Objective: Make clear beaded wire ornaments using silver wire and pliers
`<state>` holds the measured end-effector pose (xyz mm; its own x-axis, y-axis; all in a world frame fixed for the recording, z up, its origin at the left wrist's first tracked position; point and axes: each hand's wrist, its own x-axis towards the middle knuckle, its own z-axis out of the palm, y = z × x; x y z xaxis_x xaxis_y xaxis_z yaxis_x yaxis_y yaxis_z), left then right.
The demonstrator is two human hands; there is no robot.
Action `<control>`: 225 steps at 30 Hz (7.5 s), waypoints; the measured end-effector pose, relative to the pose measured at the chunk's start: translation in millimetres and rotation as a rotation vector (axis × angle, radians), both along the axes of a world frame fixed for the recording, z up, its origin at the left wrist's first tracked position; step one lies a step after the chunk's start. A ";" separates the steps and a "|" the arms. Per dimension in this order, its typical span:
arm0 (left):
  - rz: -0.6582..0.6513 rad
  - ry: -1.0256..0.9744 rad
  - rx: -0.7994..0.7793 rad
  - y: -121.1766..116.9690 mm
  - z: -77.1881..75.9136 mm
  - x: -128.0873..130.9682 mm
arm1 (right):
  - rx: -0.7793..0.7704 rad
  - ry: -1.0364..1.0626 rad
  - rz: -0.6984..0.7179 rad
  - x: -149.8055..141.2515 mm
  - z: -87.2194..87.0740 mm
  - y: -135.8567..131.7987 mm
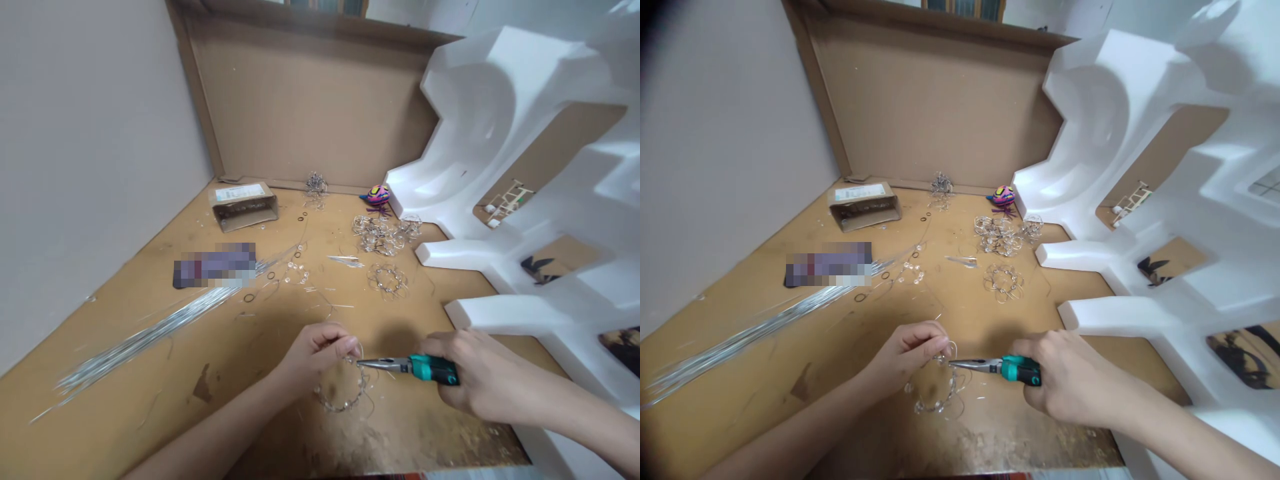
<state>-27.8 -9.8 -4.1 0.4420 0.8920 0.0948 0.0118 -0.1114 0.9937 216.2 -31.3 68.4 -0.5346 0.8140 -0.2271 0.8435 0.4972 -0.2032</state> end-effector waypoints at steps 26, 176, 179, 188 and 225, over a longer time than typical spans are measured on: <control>0.056 -0.176 -0.351 4.6 0.0 -3.6 | 0.203 -0.095 -0.195 12.4 -26.3 -13.6; 0.017 -0.111 -0.285 3.8 -8.3 6.1 | 0.799 -0.300 0.049 -10.9 -8.2 -10.4; 0.028 -0.114 -0.304 3.7 -7.3 6.3 | 0.759 -0.314 0.030 -12.5 -6.0 -11.0; 0.063 -0.123 -0.288 5.9 -8.2 5.7 | 0.712 -0.311 0.012 -9.0 -6.3 -15.4; -0.080 -0.262 -0.522 14.9 -28.2 2.0 | 0.008 0.898 -0.294 -45.0 -74.9 23.6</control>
<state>-25.9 5.2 -32.3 0.5305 0.8151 -0.2326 -0.2299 0.4025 0.8861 171.2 -7.7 -6.5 -0.2798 0.9437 0.1764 0.4649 0.2939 -0.8352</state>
